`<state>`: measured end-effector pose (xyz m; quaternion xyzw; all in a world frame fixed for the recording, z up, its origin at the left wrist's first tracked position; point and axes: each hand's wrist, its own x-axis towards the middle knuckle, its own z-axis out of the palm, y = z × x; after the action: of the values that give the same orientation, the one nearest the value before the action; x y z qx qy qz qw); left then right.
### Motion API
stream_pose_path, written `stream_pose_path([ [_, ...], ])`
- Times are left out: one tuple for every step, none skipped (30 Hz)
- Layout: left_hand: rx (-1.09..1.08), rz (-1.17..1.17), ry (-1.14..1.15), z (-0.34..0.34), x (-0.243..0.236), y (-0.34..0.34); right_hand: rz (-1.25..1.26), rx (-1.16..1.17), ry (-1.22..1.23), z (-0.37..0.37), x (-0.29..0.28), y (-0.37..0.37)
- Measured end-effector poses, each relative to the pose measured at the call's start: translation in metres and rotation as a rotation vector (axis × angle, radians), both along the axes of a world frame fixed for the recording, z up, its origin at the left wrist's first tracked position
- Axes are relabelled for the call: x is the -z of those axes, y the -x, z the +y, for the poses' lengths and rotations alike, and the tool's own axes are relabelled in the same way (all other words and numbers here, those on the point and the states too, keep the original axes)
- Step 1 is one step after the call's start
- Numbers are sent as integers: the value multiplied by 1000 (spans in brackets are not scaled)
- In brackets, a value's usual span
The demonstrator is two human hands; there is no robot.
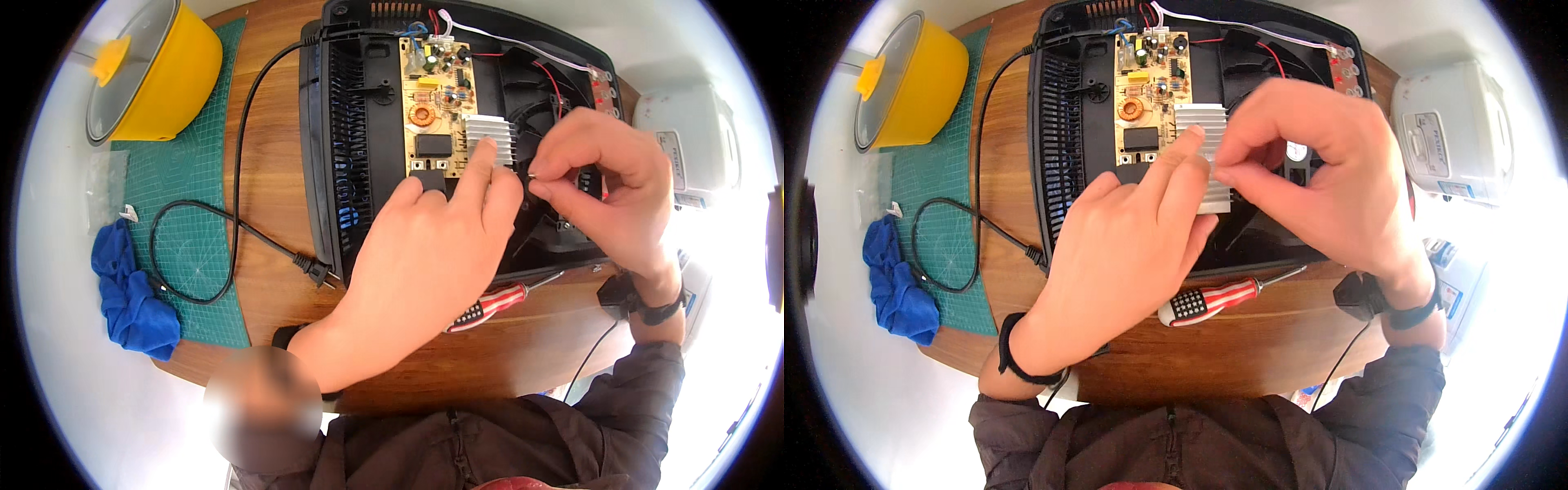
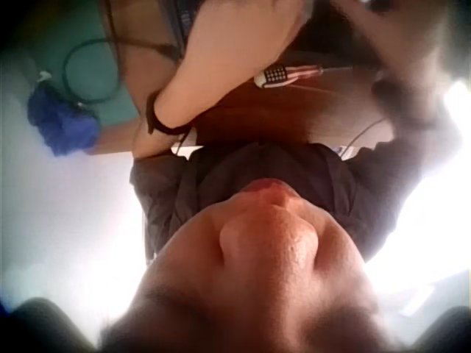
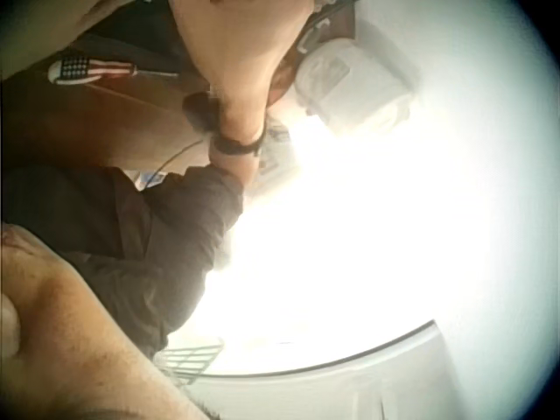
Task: The person installs a circuit board into an open electronic device chassis, aligns it, and secures it with screws using a screwdriver. They also connect a small wire harness to the board.
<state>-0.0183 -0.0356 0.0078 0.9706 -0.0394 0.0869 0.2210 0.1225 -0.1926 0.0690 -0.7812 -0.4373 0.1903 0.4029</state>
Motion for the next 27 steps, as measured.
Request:
stream_pose_path([
  [6,-14,-31,-1,1,0,-8,31,-22,-8,1,5],
  [11,-28,-62,-3,3,0,-16,62,-44,-16,4,9],
  [15,-39,-95,-5,3,0,-21,91,-69,-25,9,13],
  [9,-37,-131,-7,1,1,2,127,-82,-33,12,17],
  [10,-42,-135,-8,1,1,11,156,-87,-39,12,22],
  [9,-44,-138,-9,1,1,23,185,-92,-43,12,28],
  [9,-45,-142,-9,1,1,34,213,-97,-47,12,32],
  [8,-46,-135,-9,1,1,50,220,-103,-51,13,34],
  [9,-46,-129,-8,1,1,71,233,-117,-55,15,37],
  [10,-47,-123,-8,1,1,93,246,-132,-59,16,41],
  [20,-58,-108,-8,1,1,114,258,-147,-61,17,45],
  [29,-71,-97,-6,1,1,115,263,-158,-63,17,48],
  [38,-85,-86,-5,0,0,115,266,-168,-65,17,52],
  [48,-72,-82,-5,-1,1,116,270,-179,-66,17,56],
  [59,-58,-79,-5,-3,2,115,273,-186,-68,18,59],
  [70,-44,-76,-5,-4,2,113,277,-192,-70,20,62],
  [75,-56,-77,-4,-4,2,112,280,-198,-71,21,65],
  [77,-61,-76,-4,-2,2,134,290,-199,-71,23,68],
  [79,-67,-75,-3,-1,1,147,286,-203,-71,25,70],
  [77,-86,-74,-2,0,1,160,282,-206,-71,27,71],
  [82,-104,-64,-3,3,1,171,286,-204,-73,30,73],
  [87,-123,-55,-4,4,1,172,281,-210,-75,32,75],
  [92,-176,-36,-4,2,0,167,293,-225,-75,31,76],
  [97,-224,-15,-6,0,0,166,305,-239,-76,31,78],
  [101,-273,6,-7,-2,0,165,317,-252,-76,31,80],
  [128,-268,143,-9,-6,0,146,320,-297,-75,32,81],
  [156,-255,288,-13,-10,3,130,328,-333,-75,33,82],
])
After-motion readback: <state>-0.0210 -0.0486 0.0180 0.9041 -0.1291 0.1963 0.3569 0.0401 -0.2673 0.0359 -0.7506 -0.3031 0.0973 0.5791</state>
